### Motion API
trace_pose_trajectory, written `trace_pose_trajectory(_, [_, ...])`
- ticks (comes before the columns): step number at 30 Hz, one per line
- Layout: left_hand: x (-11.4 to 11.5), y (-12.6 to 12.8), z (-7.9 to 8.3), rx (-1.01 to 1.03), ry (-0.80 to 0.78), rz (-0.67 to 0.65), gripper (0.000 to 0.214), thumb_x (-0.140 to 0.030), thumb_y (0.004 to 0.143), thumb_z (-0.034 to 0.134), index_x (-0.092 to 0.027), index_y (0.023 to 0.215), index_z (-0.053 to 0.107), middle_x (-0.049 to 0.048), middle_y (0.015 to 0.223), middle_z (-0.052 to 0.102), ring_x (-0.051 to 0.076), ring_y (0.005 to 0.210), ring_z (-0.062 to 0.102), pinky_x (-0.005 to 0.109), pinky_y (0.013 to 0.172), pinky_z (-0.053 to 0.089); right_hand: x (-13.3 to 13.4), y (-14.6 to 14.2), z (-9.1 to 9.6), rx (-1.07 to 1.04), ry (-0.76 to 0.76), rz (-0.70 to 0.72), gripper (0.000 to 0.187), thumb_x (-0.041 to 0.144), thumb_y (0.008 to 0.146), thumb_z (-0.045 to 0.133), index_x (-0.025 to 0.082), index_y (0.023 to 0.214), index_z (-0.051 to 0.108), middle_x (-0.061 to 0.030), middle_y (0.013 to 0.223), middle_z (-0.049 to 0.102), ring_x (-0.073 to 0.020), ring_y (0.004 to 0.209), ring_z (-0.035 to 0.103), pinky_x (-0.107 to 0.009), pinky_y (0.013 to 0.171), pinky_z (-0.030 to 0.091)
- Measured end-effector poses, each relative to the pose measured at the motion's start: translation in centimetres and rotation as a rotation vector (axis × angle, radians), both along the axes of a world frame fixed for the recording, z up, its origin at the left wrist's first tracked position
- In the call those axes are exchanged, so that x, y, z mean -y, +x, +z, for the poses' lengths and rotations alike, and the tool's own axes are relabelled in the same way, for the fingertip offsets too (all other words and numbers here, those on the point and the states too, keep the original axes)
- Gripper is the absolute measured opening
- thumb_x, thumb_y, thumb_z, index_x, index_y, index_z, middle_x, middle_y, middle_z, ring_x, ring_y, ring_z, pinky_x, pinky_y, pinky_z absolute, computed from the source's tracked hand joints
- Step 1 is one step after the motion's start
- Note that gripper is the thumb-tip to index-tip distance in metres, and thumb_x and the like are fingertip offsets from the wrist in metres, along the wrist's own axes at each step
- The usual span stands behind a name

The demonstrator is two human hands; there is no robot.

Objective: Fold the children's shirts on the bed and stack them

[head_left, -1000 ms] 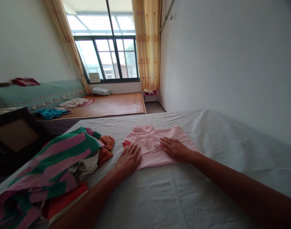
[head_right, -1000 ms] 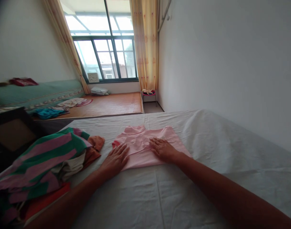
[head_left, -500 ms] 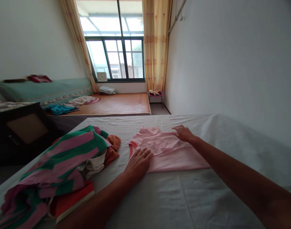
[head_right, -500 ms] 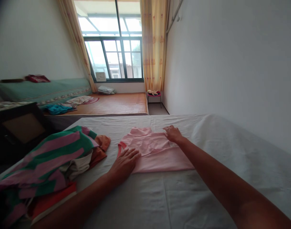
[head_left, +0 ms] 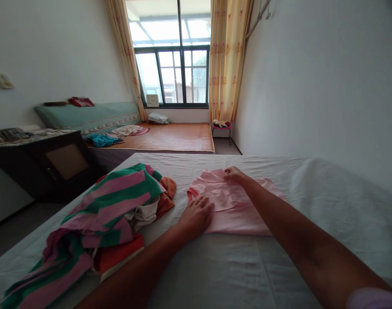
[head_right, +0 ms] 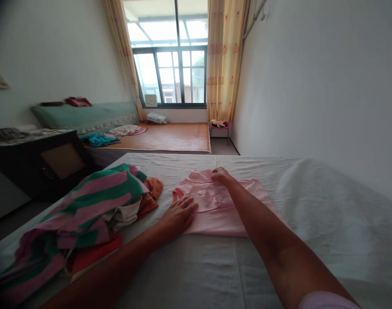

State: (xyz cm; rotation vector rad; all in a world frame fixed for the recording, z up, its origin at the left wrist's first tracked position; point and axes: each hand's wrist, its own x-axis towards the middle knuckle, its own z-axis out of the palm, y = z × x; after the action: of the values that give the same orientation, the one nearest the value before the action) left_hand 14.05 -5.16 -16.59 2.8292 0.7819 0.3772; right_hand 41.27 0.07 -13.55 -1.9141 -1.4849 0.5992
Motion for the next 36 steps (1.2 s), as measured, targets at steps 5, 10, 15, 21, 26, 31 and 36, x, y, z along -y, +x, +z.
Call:
trace_pose_trajectory(5, [-2.7, -0.1, -0.3, 0.144, -0.012, 0.132, 0.044, -0.018, 0.086, 0.044, -0.018, 0.130, 0.051, 0.0108, 0.140, 0.047, 0.024, 0.129, 0.041, 0.042, 0.106, 0.035, 1.8, -0.6, 0.6, 0.223, 0.067, -0.014, 0.027, 0.023, 0.078, 0.059, 0.016, 0.103, 0.064, -0.0084, 0.098, 0.067, -0.0183, 0.090, 0.060, -0.028, 0.079, 0.044])
trace_pose_trajectory(10, [-4.6, -0.2, -0.3, 0.159, -0.017, 0.192, 0.037, -0.020, 0.085, 0.046, -0.018, 0.120, 0.059, 0.0083, 0.111, 0.066, 0.023, 0.109, 0.055, 0.036, 0.095, 0.043, 5.4, -1.4, 0.1, 0.298, -0.044, 0.172, 0.024, 0.042, 0.074, 0.065, 0.019, 0.071, 0.064, -0.0017, 0.067, 0.064, -0.0154, 0.065, 0.057, -0.024, 0.061, 0.040])
trace_pose_trajectory(15, [-4.4, 0.7, 0.2, 0.164, -0.086, 0.262, 0.046, -0.020, 0.080, 0.053, -0.017, 0.125, 0.055, 0.0079, 0.109, 0.066, 0.021, 0.097, 0.059, 0.031, 0.086, 0.045, 7.7, -2.0, -1.1, 0.104, -0.018, 0.260, 0.028, 0.022, 0.061, 0.068, 0.015, 0.088, 0.064, 0.0016, 0.068, 0.061, -0.0118, 0.060, 0.054, -0.021, 0.052, 0.038])
trace_pose_trajectory(21, [-4.6, 0.8, 1.0, 0.242, -0.267, 0.265, 0.050, -0.009, 0.069, 0.053, -0.013, 0.117, 0.062, 0.0018, 0.083, 0.068, 0.014, 0.073, 0.060, 0.022, 0.066, 0.044, 9.1, -2.4, -2.0, -0.039, 0.243, 0.324, 0.026, 0.012, 0.064, 0.053, 0.016, 0.087, 0.064, -0.0008, 0.074, 0.061, -0.0137, 0.069, 0.058, -0.025, 0.065, 0.048])
trace_pose_trajectory(26, [-4.6, -0.1, 1.0, 0.302, -0.325, 0.111, 0.038, -0.002, 0.065, 0.049, -0.016, 0.091, 0.072, 0.0000, 0.082, 0.069, 0.014, 0.079, 0.061, 0.022, 0.071, 0.045, 10.9, -2.1, -2.7, 0.001, 0.362, 0.370, 0.028, 0.006, 0.063, 0.045, 0.019, 0.080, 0.064, -0.0031, 0.085, 0.065, -0.0160, 0.079, 0.061, -0.029, 0.074, 0.050])
trace_pose_trajectory(31, [-4.6, -0.8, 0.9, 0.295, -0.184, 0.105, 0.038, 0.001, 0.069, 0.043, -0.018, 0.082, 0.073, 0.0033, 0.090, 0.070, 0.017, 0.091, 0.061, 0.028, 0.087, 0.045, 11.7, -0.9, -2.1, 0.043, 0.333, 0.498, 0.035, 0.000, 0.060, 0.037, 0.018, 0.071, 0.065, -0.0019, 0.076, 0.065, -0.0147, 0.074, 0.060, -0.027, 0.071, 0.048])
trace_pose_trajectory(36, [-3.0, -1.0, 1.9, 0.306, -0.006, -0.001, 0.033, -0.005, 0.079, 0.047, -0.021, 0.098, 0.070, 0.0044, 0.103, 0.066, 0.018, 0.101, 0.057, 0.031, 0.093, 0.043, 11.8, -1.2, -1.1, 0.074, 0.507, 0.327, 0.032, 0.006, 0.073, 0.043, 0.019, 0.087, 0.068, -0.0049, 0.087, 0.065, -0.0164, 0.080, 0.061, -0.028, 0.071, 0.049])
